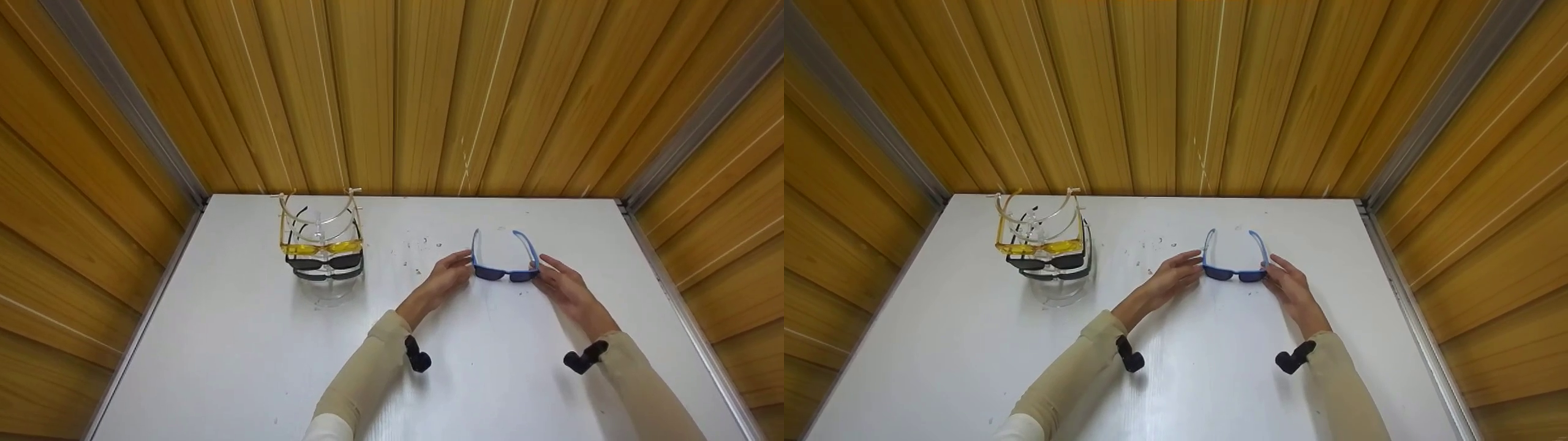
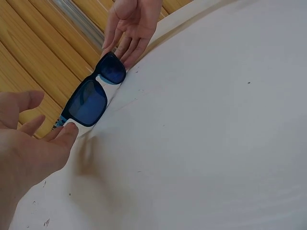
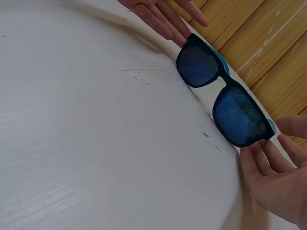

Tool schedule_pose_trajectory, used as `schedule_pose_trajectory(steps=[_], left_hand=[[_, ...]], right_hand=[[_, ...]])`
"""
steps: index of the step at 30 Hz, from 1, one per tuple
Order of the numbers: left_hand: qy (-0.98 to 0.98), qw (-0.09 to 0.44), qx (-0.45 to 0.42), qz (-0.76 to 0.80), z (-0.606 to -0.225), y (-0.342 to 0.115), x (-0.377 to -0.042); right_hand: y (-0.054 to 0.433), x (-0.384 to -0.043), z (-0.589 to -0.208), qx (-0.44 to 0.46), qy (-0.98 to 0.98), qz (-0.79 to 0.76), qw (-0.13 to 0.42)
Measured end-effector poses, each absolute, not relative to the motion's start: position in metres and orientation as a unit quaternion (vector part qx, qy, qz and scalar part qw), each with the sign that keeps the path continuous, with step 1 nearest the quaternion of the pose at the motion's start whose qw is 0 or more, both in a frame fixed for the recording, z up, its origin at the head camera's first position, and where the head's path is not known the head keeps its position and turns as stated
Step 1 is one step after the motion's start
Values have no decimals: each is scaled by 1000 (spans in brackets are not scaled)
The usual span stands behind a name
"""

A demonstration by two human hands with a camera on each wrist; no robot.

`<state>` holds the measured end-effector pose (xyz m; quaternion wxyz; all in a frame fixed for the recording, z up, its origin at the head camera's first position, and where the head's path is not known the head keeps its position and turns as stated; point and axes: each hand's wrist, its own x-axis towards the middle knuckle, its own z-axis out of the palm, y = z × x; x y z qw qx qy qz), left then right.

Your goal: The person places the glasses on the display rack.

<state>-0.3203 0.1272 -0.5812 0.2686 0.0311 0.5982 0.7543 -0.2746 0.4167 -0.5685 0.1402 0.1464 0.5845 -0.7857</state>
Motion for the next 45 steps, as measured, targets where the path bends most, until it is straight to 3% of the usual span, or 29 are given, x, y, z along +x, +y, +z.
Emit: schedule_pose_trajectory(steps=[12,20,30,45], left_hand=[[580,267,4,769,-573,119,-318],[572,274,-38,772,-565,94,-302],[559,272,-7,783,-561,51,-274],[564,264,7,782,-534,-8,-251]], right_hand=[[421,-274,-561,153,581,-780,176],[413,-270,-549,106,623,-735,248],[389,-263,-540,32,611,-721,326],[338,-253,-521,-44,629,-708,319]])
